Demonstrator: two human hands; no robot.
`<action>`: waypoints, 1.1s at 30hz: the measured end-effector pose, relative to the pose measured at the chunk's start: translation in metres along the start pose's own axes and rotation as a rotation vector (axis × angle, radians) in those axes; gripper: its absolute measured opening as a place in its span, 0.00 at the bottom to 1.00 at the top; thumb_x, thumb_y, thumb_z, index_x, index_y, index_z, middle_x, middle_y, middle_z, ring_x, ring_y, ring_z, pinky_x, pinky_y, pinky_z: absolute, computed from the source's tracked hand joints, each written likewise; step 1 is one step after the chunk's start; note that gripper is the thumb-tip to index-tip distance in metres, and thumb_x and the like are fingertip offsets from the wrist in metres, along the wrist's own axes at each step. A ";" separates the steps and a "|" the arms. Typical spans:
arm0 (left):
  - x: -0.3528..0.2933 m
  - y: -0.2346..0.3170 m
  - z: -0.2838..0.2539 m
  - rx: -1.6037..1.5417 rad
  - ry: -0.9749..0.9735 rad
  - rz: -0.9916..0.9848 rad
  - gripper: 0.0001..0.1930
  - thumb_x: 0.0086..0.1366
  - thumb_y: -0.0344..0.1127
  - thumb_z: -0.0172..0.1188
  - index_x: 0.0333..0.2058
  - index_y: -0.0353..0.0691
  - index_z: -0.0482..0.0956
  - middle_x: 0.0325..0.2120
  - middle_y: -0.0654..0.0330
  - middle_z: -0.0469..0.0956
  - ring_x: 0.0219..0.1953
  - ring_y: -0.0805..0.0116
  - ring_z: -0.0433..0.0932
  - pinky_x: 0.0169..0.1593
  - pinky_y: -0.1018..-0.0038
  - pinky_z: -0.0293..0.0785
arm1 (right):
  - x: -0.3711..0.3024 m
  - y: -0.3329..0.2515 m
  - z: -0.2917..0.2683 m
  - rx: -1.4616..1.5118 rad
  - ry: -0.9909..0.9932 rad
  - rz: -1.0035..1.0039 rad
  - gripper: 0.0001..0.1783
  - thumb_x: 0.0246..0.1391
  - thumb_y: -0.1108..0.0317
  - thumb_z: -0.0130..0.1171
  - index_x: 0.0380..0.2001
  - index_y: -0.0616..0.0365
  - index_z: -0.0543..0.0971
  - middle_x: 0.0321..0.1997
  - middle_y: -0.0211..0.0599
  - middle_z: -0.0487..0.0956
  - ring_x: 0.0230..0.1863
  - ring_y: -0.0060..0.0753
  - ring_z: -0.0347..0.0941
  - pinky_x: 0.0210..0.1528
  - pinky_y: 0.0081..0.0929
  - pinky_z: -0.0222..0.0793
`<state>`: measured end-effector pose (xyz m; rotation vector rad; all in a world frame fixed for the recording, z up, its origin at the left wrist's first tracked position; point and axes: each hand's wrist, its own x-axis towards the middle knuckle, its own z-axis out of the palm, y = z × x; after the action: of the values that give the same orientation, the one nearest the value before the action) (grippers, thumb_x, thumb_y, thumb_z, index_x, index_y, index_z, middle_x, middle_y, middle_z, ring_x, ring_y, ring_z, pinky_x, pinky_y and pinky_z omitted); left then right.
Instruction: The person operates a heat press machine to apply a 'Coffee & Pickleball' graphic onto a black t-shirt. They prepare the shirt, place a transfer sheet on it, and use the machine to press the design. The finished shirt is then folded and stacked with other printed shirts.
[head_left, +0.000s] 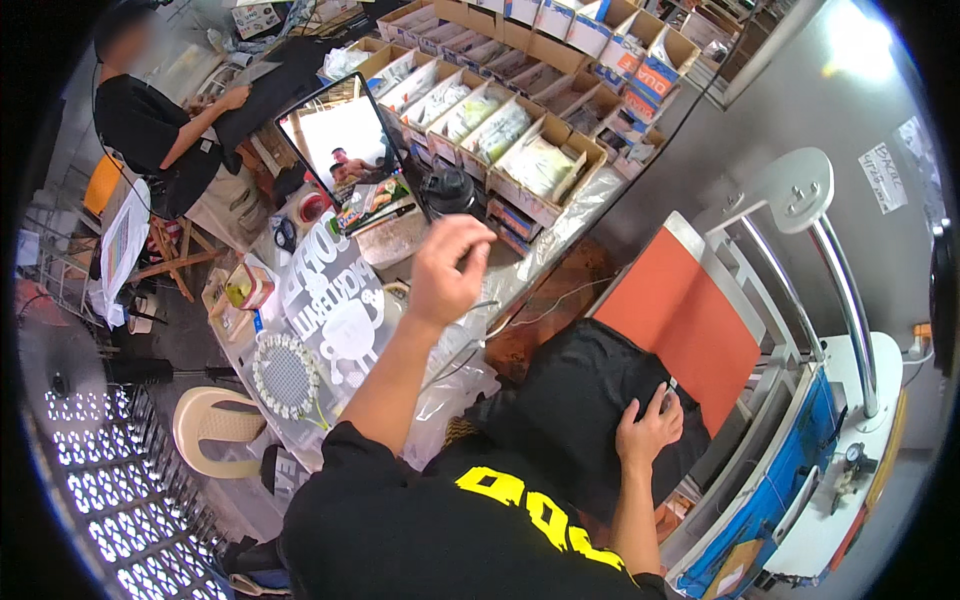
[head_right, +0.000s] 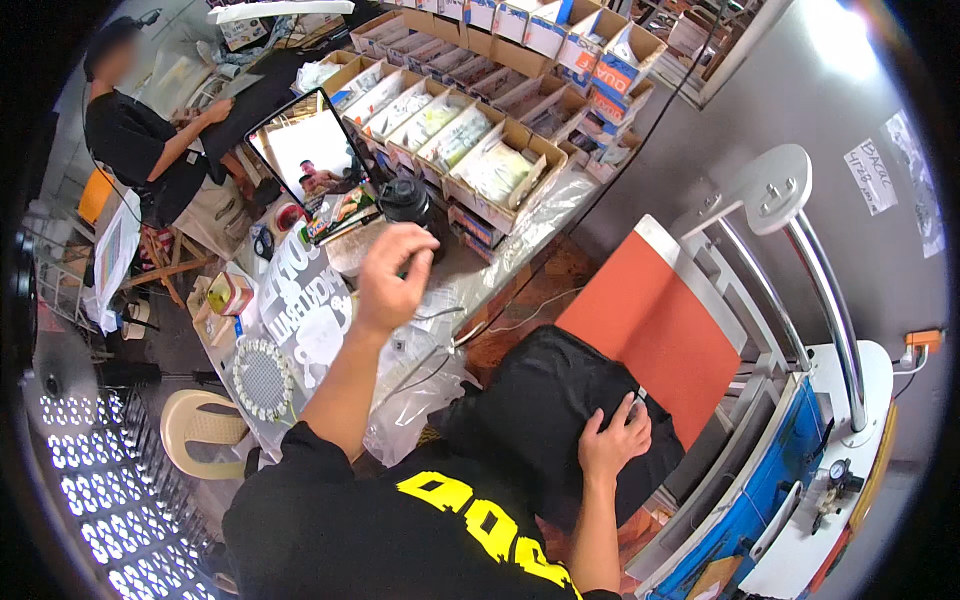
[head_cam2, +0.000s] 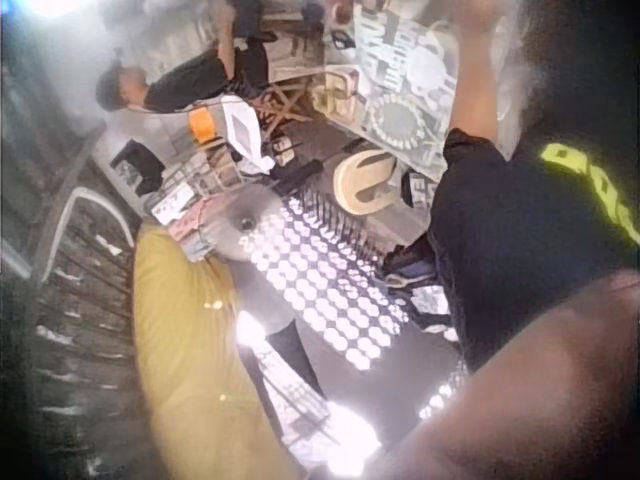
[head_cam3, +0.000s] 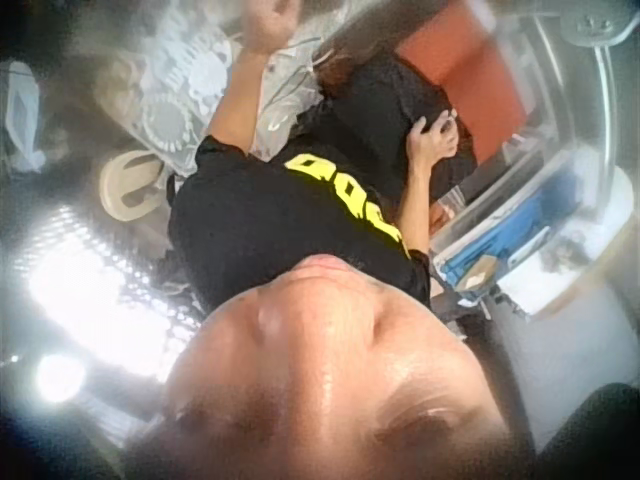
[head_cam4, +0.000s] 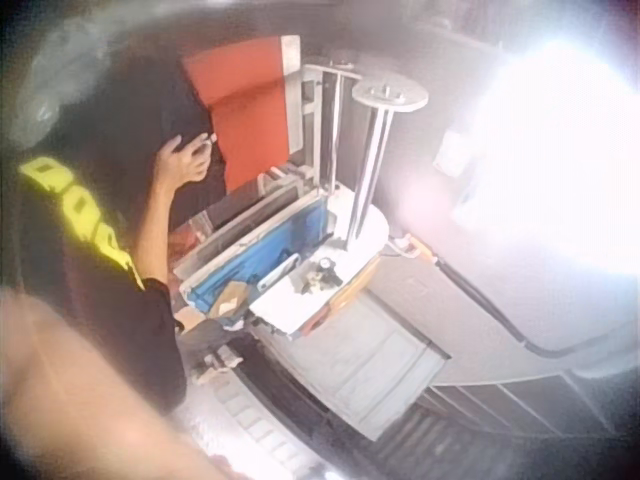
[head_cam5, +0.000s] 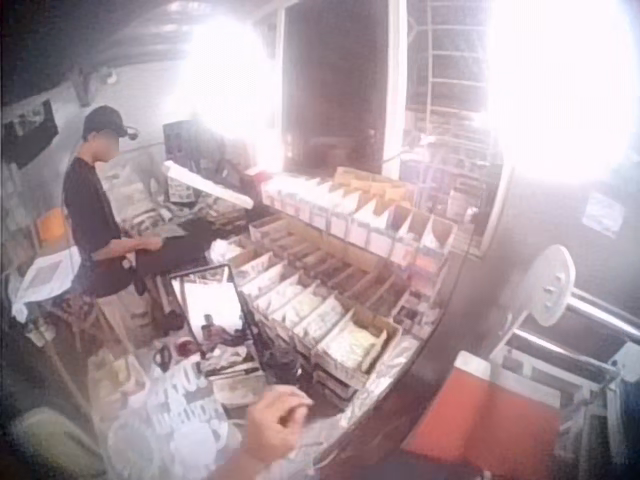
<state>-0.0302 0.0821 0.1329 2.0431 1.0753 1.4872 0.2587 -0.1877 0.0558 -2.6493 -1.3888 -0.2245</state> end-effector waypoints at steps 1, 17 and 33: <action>0.016 -0.008 -0.010 0.024 0.023 -0.006 0.05 0.54 0.23 0.60 0.32 0.36 0.80 0.34 0.53 0.78 0.40 0.55 0.78 0.46 0.65 0.73 | 0.000 -0.001 0.003 -0.033 0.001 -0.021 0.35 0.51 0.57 0.59 0.62 0.59 0.68 0.64 0.54 0.62 0.65 0.56 0.56 0.63 0.54 0.48; 0.274 -0.185 -0.021 1.322 -0.440 -0.055 0.14 0.63 0.33 0.51 0.44 0.43 0.82 0.48 0.55 0.78 0.56 0.52 0.71 0.54 0.56 0.69 | 0.003 -0.002 0.009 0.023 -0.001 0.016 0.36 0.52 0.58 0.55 0.65 0.57 0.64 0.71 0.54 0.55 0.72 0.58 0.48 0.70 0.53 0.43; 0.277 -0.091 -0.021 0.611 -0.508 0.004 0.10 0.58 0.39 0.63 0.35 0.40 0.84 0.28 0.54 0.83 0.32 0.59 0.82 0.38 0.65 0.75 | 0.004 -0.008 -0.018 0.350 0.332 -0.003 0.43 0.44 0.64 0.65 0.63 0.65 0.61 0.68 0.61 0.57 0.68 0.60 0.52 0.68 0.49 0.46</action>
<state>-0.0427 0.3496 0.2504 2.6160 1.4000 0.5918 0.2529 -0.1838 0.0748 -2.2067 -1.1986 -0.3651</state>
